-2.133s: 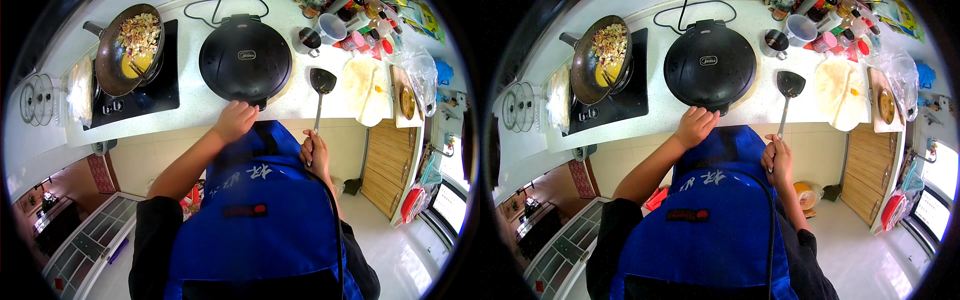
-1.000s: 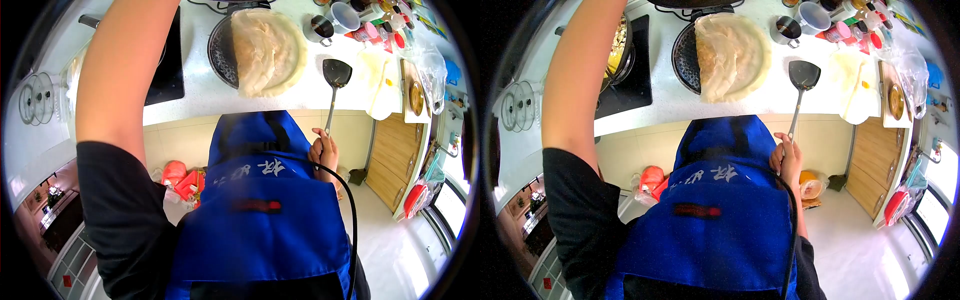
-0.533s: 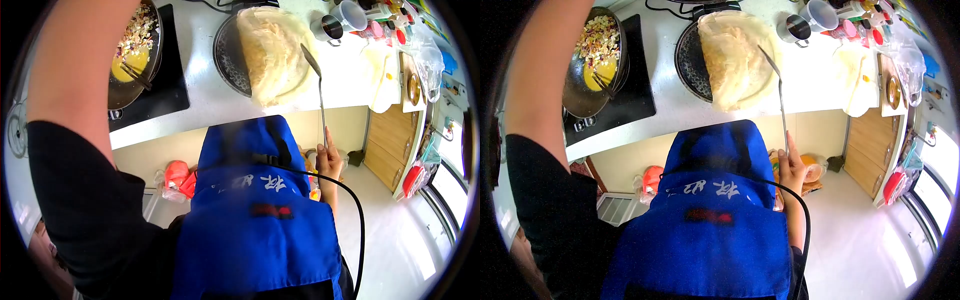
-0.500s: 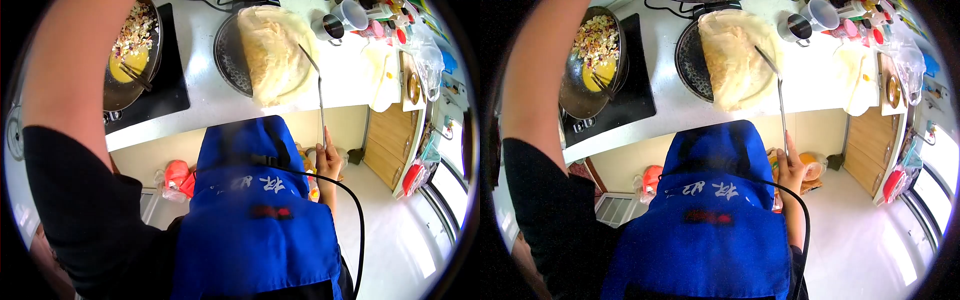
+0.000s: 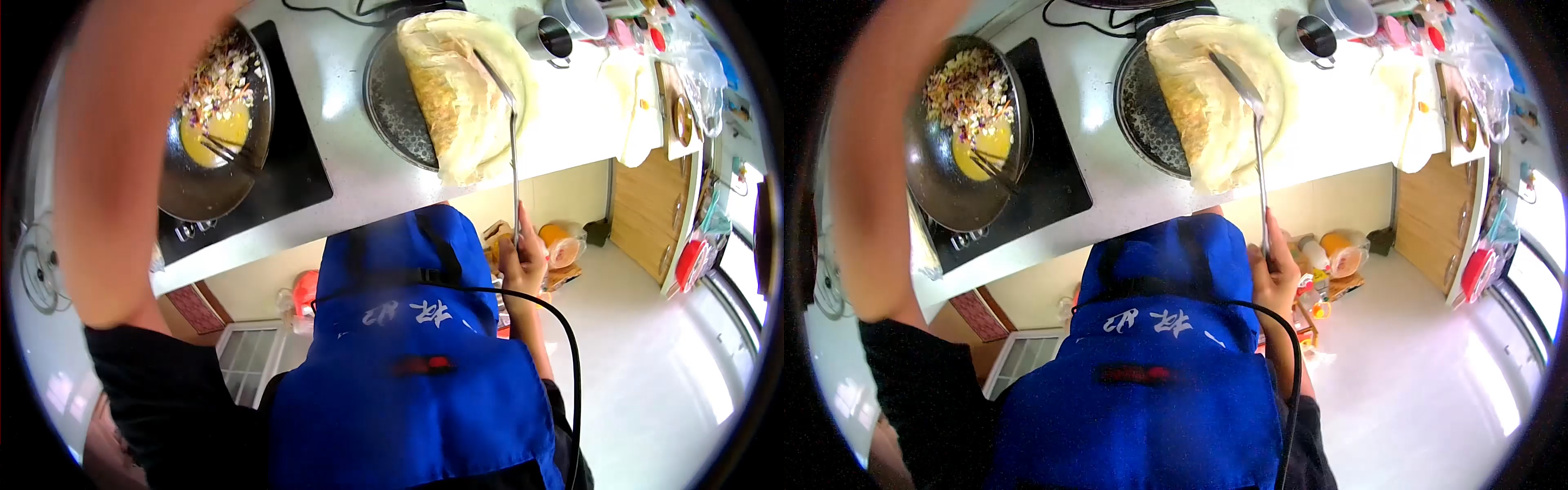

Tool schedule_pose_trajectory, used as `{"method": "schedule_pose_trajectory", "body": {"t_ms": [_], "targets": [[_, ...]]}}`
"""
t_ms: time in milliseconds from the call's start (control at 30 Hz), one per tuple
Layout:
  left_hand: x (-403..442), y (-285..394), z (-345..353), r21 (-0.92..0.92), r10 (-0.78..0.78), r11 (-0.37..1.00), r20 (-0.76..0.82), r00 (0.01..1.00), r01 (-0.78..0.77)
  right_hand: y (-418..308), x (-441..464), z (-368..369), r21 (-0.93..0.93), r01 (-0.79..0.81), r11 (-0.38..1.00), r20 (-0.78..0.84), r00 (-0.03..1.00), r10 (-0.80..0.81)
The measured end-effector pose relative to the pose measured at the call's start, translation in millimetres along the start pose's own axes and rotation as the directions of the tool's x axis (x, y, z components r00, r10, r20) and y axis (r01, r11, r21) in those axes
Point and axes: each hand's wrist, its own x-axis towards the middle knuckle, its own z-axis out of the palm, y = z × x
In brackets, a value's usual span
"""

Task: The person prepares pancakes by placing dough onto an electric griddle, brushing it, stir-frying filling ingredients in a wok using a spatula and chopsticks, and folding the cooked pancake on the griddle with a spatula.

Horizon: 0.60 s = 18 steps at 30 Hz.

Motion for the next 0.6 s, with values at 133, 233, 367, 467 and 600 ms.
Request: {"method": "schedule_pose_trajectory", "body": {"t_ms": [133,233,367,467,600], "targets": [[-104.2,71.9,13.5,-0.429,-0.197,0.833,0.362,0.911,0.351,-31.0,8.6,35.8,0.357,-0.125,0.926,0.045,0.992,0.117],[-148.1,132.5,49.1,-0.53,-0.197,0.328,0.771,0.606,0.782,-44.5,16.6,66.1,0.325,0.032,0.945,0.005,0.999,-0.035],[-173.1,174.4,99.6,-0.582,-0.253,-0.039,0.792,0.555,0.812,-52.1,12.7,100.9,0.259,0.203,0.944,0.137,0.96,-0.244],[-189.3,169.7,117.7,-0.692,-0.4,0.016,0.657,0.639,0.722,-66.4,6.5,98.2,0.236,0.274,0.932,0.26,0.907,-0.332],[-180.6,145.4,99.7,-0.621,-0.322,-0.052,0.752,0.575,0.782,-61.3,28.4,50.0,-0.03,0.372,0.928,0.38,0.863,-0.334]]}}
